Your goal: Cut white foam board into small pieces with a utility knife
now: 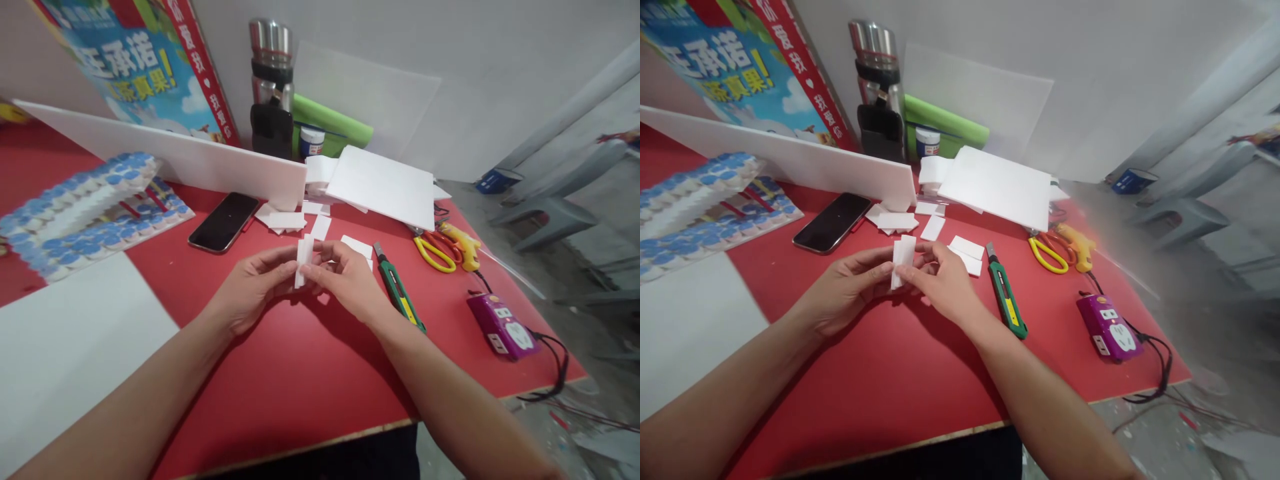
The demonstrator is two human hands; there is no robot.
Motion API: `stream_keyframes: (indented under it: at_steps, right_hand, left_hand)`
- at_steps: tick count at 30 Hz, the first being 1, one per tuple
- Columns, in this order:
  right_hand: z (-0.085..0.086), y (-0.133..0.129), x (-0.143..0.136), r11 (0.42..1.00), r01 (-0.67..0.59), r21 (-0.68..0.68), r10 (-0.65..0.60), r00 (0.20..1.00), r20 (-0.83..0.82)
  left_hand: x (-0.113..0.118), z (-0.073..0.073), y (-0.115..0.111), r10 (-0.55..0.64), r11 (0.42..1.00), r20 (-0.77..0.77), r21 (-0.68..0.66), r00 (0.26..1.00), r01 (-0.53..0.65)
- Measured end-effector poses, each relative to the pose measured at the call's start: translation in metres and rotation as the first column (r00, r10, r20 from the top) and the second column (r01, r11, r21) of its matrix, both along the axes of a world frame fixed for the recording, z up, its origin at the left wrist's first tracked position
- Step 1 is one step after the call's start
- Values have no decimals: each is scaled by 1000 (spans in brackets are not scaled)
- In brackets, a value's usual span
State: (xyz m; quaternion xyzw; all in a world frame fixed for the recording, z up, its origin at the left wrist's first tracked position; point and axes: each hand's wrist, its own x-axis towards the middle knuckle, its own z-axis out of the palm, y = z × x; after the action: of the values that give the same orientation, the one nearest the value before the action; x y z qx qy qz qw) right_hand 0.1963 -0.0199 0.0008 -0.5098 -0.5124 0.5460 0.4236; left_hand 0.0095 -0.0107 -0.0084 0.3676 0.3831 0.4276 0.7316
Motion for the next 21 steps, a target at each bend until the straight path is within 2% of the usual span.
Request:
stream_keyframes:
  at_steps: [7,13,17,21]
  right_hand:
    - [-4,2,0,999,11,34,-10,1000,-20]
    - [3,7,12,993,115,-1,-114,988,-105]
    - [4,10,16,980,199,23,-197,978,-74]
    - [2,5,7,997,59,42,-57,997,-44]
  left_hand:
    - [0,-2,-1,-41,998,15,52,999,40]
    - [-5,-6,5,89,996,-73,-17,993,-91]
    - [-7,-2,7,132,991,-85,16,988,-131]
    - [-4,-1,3,68,995,-107,86,992,-59]
